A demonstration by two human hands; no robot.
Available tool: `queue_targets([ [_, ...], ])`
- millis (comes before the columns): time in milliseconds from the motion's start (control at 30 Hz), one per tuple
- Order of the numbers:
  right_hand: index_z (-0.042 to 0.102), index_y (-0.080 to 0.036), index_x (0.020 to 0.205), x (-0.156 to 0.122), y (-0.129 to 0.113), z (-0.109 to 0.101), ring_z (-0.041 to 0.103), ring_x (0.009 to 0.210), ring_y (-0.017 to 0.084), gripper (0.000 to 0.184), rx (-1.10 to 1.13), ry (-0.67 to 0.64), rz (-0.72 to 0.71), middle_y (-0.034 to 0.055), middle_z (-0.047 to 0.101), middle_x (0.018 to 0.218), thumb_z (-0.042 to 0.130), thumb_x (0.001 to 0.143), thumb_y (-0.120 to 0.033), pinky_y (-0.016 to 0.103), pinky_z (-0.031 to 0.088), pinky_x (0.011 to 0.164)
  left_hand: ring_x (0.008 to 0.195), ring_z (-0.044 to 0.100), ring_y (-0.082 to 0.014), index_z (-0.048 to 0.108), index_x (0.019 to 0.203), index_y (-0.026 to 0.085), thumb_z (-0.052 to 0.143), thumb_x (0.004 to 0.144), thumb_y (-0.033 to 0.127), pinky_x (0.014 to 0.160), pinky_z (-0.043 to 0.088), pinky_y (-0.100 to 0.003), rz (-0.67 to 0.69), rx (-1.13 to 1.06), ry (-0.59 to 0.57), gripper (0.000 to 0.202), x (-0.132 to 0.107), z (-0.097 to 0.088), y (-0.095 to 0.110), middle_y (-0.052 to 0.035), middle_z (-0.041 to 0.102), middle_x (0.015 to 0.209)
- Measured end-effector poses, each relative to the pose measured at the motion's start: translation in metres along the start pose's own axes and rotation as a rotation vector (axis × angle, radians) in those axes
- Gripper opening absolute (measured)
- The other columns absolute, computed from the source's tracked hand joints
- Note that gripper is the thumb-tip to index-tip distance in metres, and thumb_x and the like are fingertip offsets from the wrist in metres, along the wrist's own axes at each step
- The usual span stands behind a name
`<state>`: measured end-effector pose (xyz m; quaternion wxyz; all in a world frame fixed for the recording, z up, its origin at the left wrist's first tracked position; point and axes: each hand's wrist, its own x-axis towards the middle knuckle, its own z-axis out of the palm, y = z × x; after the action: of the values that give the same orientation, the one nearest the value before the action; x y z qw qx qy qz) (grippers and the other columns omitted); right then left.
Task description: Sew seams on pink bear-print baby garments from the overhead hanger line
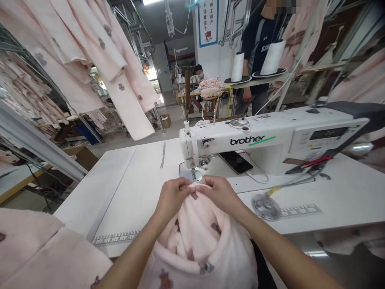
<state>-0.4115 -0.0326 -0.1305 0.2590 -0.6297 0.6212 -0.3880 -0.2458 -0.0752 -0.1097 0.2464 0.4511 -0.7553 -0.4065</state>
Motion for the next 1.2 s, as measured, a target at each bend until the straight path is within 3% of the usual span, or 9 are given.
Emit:
queue_targets([
  [100,0.048,-0.019,0.057,0.026,0.023,0.011,0.047,0.056,0.012,0.028,-0.123,0.016,0.065,-0.0049,0.050,0.055,0.054,0.080,-0.034,0.022,0.027,0.051,0.074,0.061,-0.0168,0.066,0.091,0.014,0.048,0.081,0.029,0.064,0.043,-0.023,0.012,0.047,-0.162,0.025,0.036,0.003,-0.025,-0.0026,0.069,0.074],
  [167,0.048,-0.019,0.057,0.036,0.032,0.017,0.047,0.056,0.013,0.026,-0.173,0.013,0.091,-0.0040,0.051,0.056,0.054,0.079,-0.031,0.023,0.025,0.051,0.076,0.061,-0.0165,0.066,0.091,0.014,0.044,0.081,0.025,0.065,0.042,-0.023,0.024,0.075,-0.206,0.026,0.051,0.006,-0.038,-0.0035,0.069,0.079],
  [300,0.048,-0.020,0.055,0.052,0.040,0.022,0.047,0.056,0.013,0.024,-0.278,-0.011,0.130,-0.0032,0.052,0.055,0.053,0.078,-0.027,0.024,0.024,0.052,0.079,0.056,-0.0171,0.064,0.079,0.016,0.044,0.079,0.022,0.067,0.038,-0.025,0.031,0.184,-0.147,0.020,0.070,0.012,-0.050,-0.0043,0.064,0.082],
  [467,0.053,-0.021,0.060,0.070,0.048,0.023,0.051,0.060,0.015,0.017,-0.371,-0.049,0.203,-0.0019,0.056,0.060,0.054,0.076,-0.026,0.023,0.027,0.052,0.062,0.050,-0.0151,0.058,0.068,0.018,0.049,0.075,0.026,0.056,0.031,-0.025,-0.063,0.282,-0.096,0.015,0.087,0.018,-0.050,-0.0001,0.056,0.063],
  [800,0.061,-0.021,0.070,0.072,0.054,0.023,0.053,0.062,0.015,0.015,-0.447,-0.004,0.210,0.0001,0.062,0.068,0.050,0.077,-0.028,0.023,0.031,0.054,0.072,0.056,-0.0174,0.060,0.075,0.019,0.047,0.076,0.024,0.060,0.034,-0.024,-0.140,0.335,-0.024,0.014,0.091,0.024,-0.042,-0.0016,0.062,0.072],
  [1200,0.060,-0.020,0.074,0.071,0.059,0.029,0.053,0.063,0.016,0.011,-0.521,0.074,0.170,0.0013,0.062,0.068,0.049,0.076,-0.023,0.025,0.029,0.055,0.072,0.057,-0.0163,0.062,0.078,0.019,0.047,0.077,0.019,0.063,0.037,-0.024,-0.091,0.358,0.057,0.015,0.091,0.026,-0.045,-0.0014,0.061,0.073],
])
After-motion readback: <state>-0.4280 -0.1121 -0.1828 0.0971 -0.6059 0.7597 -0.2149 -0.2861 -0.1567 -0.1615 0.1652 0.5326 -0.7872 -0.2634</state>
